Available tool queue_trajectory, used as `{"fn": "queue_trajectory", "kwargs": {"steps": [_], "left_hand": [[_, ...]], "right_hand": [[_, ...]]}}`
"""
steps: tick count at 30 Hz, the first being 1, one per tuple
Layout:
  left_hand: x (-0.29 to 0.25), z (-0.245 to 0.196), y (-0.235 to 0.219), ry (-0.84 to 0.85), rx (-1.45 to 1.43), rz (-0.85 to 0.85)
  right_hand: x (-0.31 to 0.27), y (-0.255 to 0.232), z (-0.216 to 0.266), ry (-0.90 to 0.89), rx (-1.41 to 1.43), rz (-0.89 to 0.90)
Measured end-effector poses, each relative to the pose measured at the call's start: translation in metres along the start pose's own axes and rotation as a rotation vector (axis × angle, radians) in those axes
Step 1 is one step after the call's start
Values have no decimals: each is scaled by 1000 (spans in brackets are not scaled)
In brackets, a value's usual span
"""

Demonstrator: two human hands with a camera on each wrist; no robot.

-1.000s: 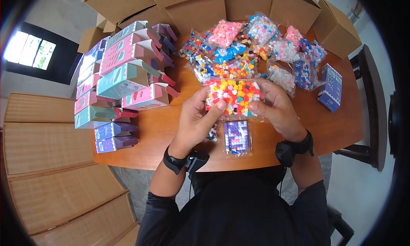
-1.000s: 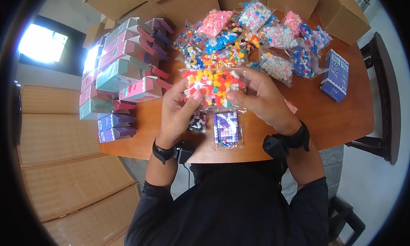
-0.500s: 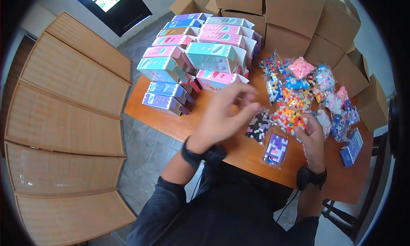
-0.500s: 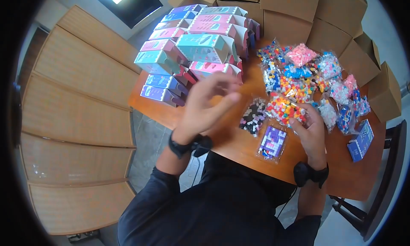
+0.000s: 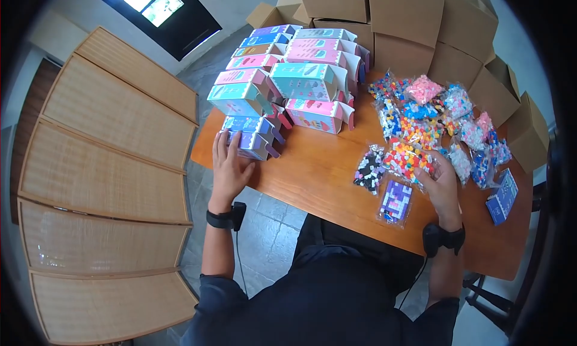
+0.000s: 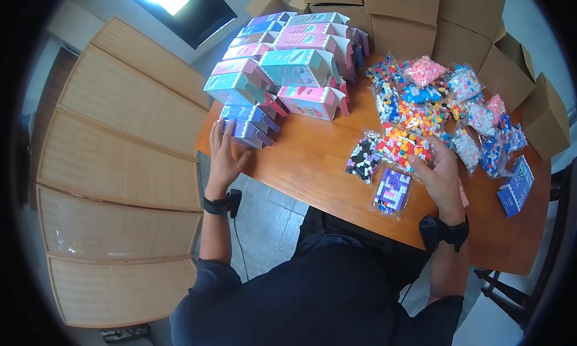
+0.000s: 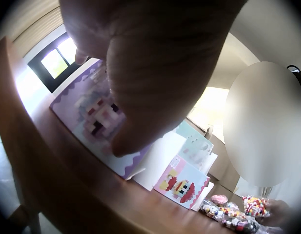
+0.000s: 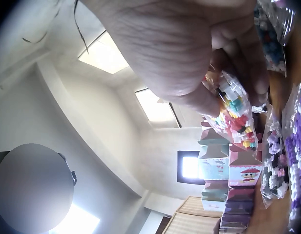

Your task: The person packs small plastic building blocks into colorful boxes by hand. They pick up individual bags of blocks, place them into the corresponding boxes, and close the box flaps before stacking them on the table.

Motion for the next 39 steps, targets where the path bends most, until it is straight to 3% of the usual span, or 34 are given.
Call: {"fn": "queue_trajectory", "kwargs": {"steps": [4, 8, 11, 14, 15, 18, 19, 26, 32, 39], "left_hand": [[-5, -2, 5, -44, 114, -111], [-8, 2, -3, -98, 107, -93], [-11, -3, -8, -90, 45, -173], [-14, -27, -27, 51, 14, -168], [-12, -40, -36, 117, -104, -135], [-8, -74, -46, -63, -434, 211], [-5, -77, -40, 96, -349, 253], [6, -103, -26, 30, -271, 468], [13, -105, -13, 190, -202, 362], [21, -123, -4, 224, 1, 112]], "right_hand": [[2, -4, 0, -23, 6, -34], [1, -4, 2, -27, 23, -27], [1, -4, -1, -25, 38, -27], [0, -5, 1, -32, 43, -35], [-1, -4, 2, -33, 42, -36], [-1, -1, 6, -46, 67, 2], [-1, 1, 8, -58, 72, 0], [4, -14, 0, -94, 192, -167], [3, -11, 10, -151, 270, -274], [4, -10, 8, -170, 208, -209]]}}
Point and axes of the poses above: each hand's wrist, its own x-axis towards the middle knuckle, its own y-axis out of the palm, z = x × y, the point moved 3 cm from there along x, towards the middle knuckle, and after that the axes turned 1 degree about -y, right-handed, at the moved point
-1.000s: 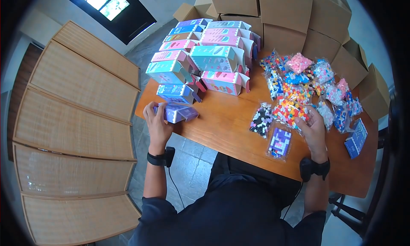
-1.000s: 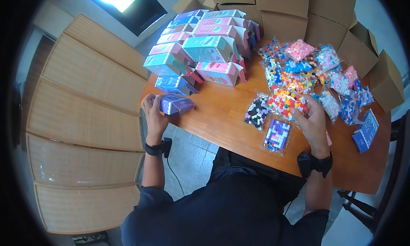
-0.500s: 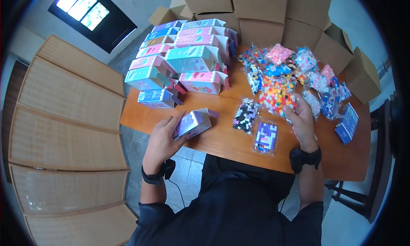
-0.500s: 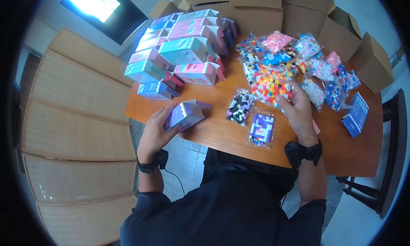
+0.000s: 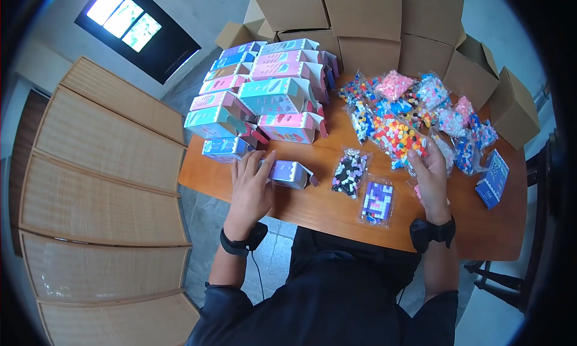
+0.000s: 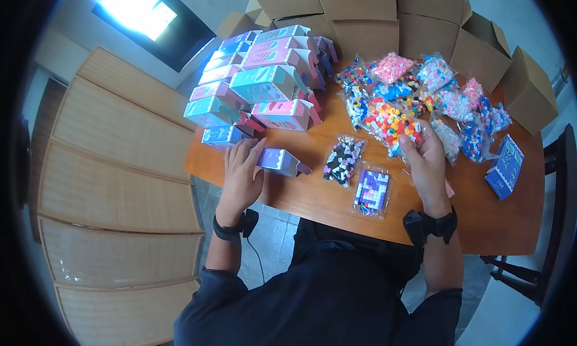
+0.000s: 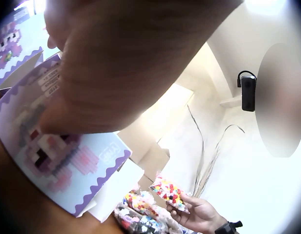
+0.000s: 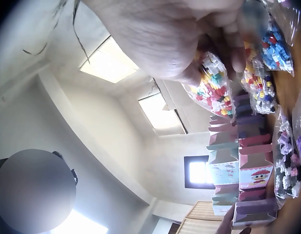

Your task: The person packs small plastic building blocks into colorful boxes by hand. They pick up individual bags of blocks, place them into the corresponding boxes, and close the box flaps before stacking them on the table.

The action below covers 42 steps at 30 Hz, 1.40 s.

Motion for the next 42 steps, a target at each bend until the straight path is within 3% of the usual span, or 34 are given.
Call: {"fn": "queue_trajectory", "kwargs": {"steps": [4, 11, 18, 22, 25, 31, 32, 42], "left_hand": [[-18, 28, -4, -63, -165, -137], [-49, 99, 2, -266, 47, -302], [-30, 86, 17, -320, 16, -489], [-14, 45, -2, -163, -53, -375], [14, 7, 0, 87, -296, -211], [50, -23, 47, 17, -92, -11], [49, -26, 48, 33, -52, -79], [60, -10, 39, 45, -11, -157]], "right_hand": [[1, 0, 2, 21, 10, -6], [-4, 8, -3, 64, -28, 89], [-8, 13, -2, 99, -33, 159], [-6, 6, -1, 86, 14, 142], [-7, 8, -1, 94, 18, 156], [-8, 12, 4, 101, -1, 183], [-7, 9, 2, 89, 10, 181], [-11, 11, 5, 82, 14, 223]]}}
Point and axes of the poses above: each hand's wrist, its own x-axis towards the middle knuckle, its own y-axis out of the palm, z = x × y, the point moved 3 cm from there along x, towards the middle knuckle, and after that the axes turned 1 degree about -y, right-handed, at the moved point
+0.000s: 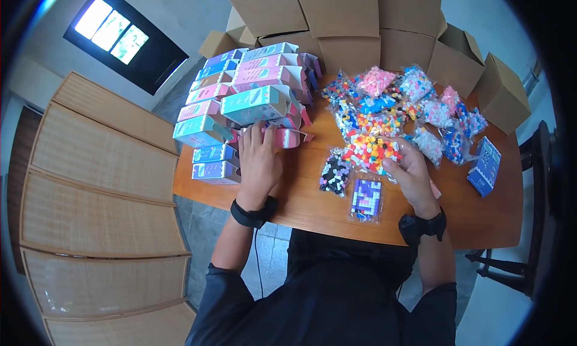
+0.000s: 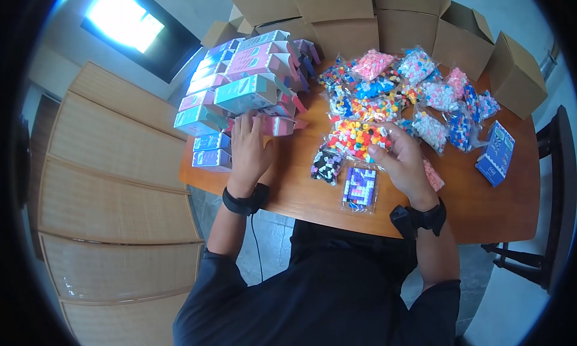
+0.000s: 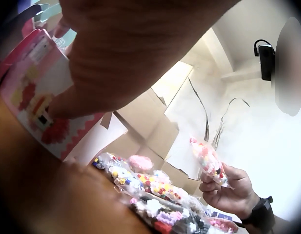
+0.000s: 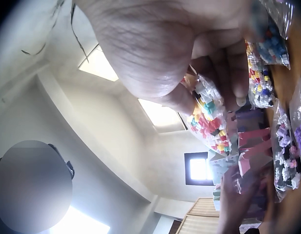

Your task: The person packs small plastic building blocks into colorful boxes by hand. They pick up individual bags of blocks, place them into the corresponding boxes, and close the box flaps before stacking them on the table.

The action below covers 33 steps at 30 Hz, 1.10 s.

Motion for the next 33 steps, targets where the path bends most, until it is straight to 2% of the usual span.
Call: {"fn": "queue_trajectory", "kwargs": {"steps": [4, 7, 10, 11, 13, 19, 23, 26, 29, 33], "left_hand": [[-1, -5, -7, -24, -55, 17], [5, -12, -17, 44, -89, -31], [11, -31, -29, -68, -534, 97], [14, -36, -26, 18, -621, 84], [18, -51, -19, -39, -817, 180], [41, -71, 10, -20, -904, 265], [52, -68, 19, -20, -929, 295], [59, -69, 12, 31, -909, 306], [60, -69, 19, 84, -1001, 304], [59, -65, 20, 105, -994, 312]], "right_hand": [[-1, -2, 4, 1, 31, -22], [-1, 1, 14, -83, -88, 43], [-5, 2, 17, -104, -8, 178], [-5, 1, 17, -127, 5, 199], [-6, 0, 19, -178, 28, 240], [-1, -13, 27, -224, -116, -158], [-3, -27, 30, -248, -150, -281], [-2, -29, 32, -339, -265, -293], [-3, -20, 38, -338, -261, -259], [-1, -23, 24, -232, -311, -201]]}}
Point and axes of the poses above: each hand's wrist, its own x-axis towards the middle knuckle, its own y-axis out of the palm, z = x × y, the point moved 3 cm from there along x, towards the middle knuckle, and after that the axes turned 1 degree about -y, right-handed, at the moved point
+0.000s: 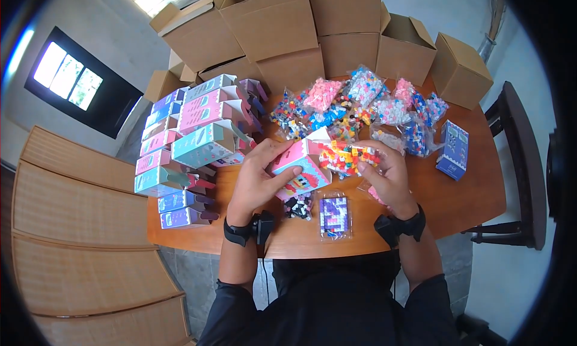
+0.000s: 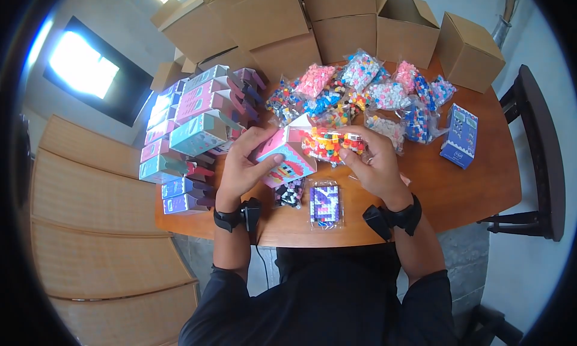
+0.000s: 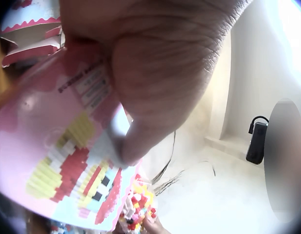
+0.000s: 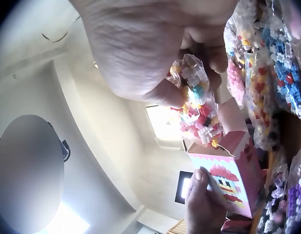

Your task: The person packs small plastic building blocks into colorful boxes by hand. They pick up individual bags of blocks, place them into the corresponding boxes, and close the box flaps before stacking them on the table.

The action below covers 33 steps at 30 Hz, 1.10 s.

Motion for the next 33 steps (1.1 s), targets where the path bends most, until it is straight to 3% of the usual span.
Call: {"fn": "queue_trajectory", "kwargs": {"steps": [9, 12, 13, 19, 25, 33], "left_hand": [[-7, 0, -2, 105, 4, 85], [-5, -11, 2, 137, 50, 73], [-5, -12, 5, 164, 68, 74], [-5, -17, 8, 182, 94, 34], [-6, -19, 4, 220, 128, -51], [-6, -24, 8, 243, 188, -19]], "right_hand": [[-2, -2, 0, 198, -155, 167], [1, 12, 12, -3, -276, 161], [-2, 19, 2, -47, -106, 72], [-4, 19, -6, -199, 45, -86], [-5, 8, 0, -273, -49, -171], [-2, 15, 13, -319, -383, -3]]}}
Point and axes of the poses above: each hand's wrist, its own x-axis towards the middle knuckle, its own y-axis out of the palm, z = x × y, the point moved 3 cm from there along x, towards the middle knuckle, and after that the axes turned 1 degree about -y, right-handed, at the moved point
